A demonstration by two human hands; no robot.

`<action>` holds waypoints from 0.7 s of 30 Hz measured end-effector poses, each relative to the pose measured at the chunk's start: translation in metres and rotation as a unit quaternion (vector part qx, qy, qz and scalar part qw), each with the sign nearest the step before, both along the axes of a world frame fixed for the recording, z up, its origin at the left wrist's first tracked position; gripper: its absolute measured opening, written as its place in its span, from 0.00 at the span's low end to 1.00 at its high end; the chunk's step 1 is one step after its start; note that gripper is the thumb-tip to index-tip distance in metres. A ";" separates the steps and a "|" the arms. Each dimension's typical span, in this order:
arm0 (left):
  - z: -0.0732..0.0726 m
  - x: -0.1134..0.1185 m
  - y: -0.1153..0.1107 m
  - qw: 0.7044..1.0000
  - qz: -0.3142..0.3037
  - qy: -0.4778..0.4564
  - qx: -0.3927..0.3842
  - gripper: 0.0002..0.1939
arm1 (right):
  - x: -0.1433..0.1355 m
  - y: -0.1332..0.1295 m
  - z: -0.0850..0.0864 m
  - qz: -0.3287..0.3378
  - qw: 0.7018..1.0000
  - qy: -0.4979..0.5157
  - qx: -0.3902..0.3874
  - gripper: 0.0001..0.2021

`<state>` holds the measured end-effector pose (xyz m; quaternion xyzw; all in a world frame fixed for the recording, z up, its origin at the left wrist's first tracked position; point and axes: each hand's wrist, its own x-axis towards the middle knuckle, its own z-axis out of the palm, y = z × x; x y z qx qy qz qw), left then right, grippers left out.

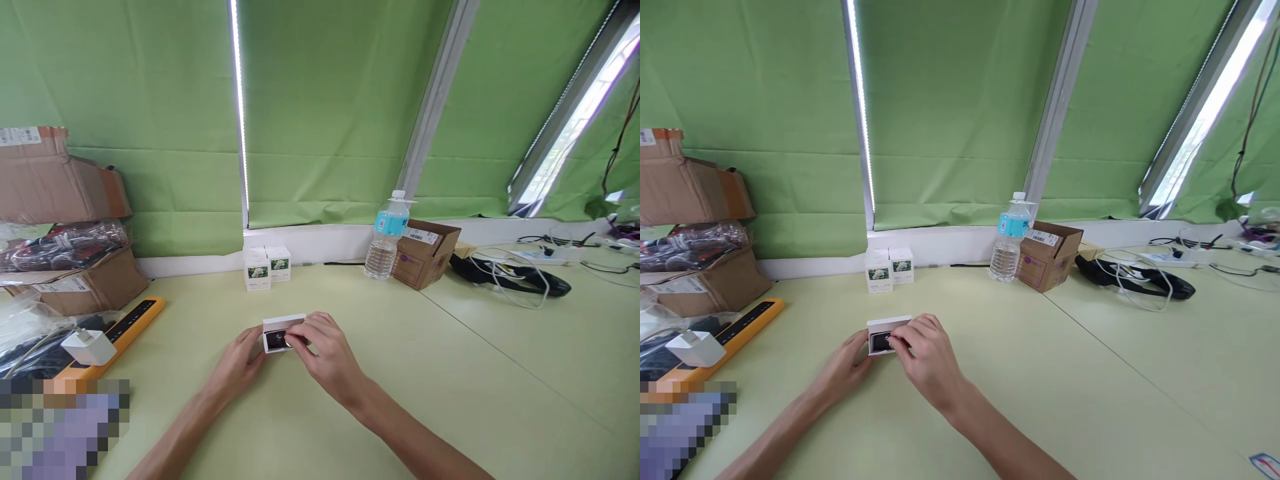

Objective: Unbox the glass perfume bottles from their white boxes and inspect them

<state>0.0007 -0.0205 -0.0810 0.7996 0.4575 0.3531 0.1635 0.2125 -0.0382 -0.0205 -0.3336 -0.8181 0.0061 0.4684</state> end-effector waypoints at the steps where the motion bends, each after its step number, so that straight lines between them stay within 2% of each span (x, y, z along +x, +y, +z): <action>1: 0.000 0.000 0.000 1.000 -0.001 -0.001 0.001 0.21 | 0.000 0.000 -0.001 -0.004 1.000 0.000 0.000 0.04; 7: 0.000 0.001 0.000 1.000 0.003 -0.007 0.001 0.21 | 0.000 -0.003 -0.001 0.016 0.999 -0.012 0.034 0.04; 13: 0.000 0.001 0.000 1.000 -0.003 -0.018 -0.002 0.22 | 0.001 -0.001 -0.007 0.014 0.996 -0.077 0.038 0.05; 21: 0.003 0.003 -0.001 1.000 0.003 -0.021 -0.014 0.22 | 0.002 0.000 -0.008 0.018 0.996 -0.075 0.040 0.06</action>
